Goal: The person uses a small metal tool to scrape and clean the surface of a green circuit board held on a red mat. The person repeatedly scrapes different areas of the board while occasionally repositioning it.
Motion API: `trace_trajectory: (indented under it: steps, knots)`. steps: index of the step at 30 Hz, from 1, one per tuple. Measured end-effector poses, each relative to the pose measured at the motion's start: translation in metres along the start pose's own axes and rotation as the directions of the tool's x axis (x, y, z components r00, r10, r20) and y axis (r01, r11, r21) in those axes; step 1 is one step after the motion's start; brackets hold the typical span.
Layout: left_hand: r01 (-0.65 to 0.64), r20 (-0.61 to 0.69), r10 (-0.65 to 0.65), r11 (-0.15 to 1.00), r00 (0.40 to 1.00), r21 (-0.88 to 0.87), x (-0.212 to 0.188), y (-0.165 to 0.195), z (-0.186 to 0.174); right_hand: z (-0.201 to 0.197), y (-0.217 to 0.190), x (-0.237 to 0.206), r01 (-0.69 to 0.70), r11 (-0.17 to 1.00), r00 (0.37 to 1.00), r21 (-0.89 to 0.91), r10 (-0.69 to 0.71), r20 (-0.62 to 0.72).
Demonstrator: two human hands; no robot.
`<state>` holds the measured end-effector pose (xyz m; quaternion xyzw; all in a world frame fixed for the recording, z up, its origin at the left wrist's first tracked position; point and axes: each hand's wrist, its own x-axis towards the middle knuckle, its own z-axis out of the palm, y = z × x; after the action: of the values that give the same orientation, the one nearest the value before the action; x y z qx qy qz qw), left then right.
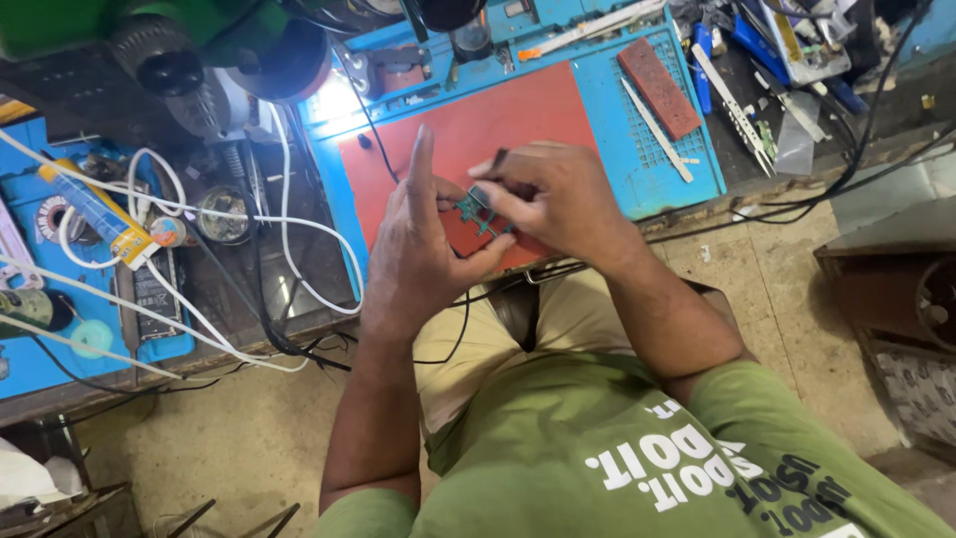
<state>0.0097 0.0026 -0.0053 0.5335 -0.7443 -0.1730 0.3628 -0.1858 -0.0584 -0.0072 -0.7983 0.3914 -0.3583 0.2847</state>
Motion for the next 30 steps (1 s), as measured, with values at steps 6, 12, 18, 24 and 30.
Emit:
trace_trajectory:
  steps: [6, 12, 18, 24, 30]
  knots:
    - [0.003, 0.001, -0.003, 1.0, 1.0, -0.01, 0.0007, 0.0005, 0.0015, -0.0012, 0.0023, -0.0017, 0.006, 0.999, 0.999, 0.052, -0.008, 0.046]
    - [-0.001, -0.001, 0.001, 1.0, 1.0, -0.021, -0.0008, 0.0011, 0.002, -0.0004, 0.0005, -0.0017, 0.139, 0.99, 0.99, 0.007, -0.14, 0.024]
    - [-0.016, -0.011, 0.016, 1.0, 1.0, 0.02, 0.001, -0.0009, 0.0005, -0.0003, 0.001, 0.0005, 0.02, 1.0, 1.0, -0.001, -0.02, 0.011]
    - [-0.007, -0.006, 0.007, 1.0, 1.0, -0.026, 0.0006, 0.0007, 0.0017, -0.0014, 0.0005, -0.0027, 0.071, 0.997, 0.996, 0.025, -0.072, 0.043]
    - [0.009, 0.005, -0.009, 1.0, 1.0, -0.029, -0.0002, 0.0019, 0.0012, -0.0004, -0.0004, -0.0036, 0.15, 0.988, 0.988, 0.042, -0.151, 0.011]
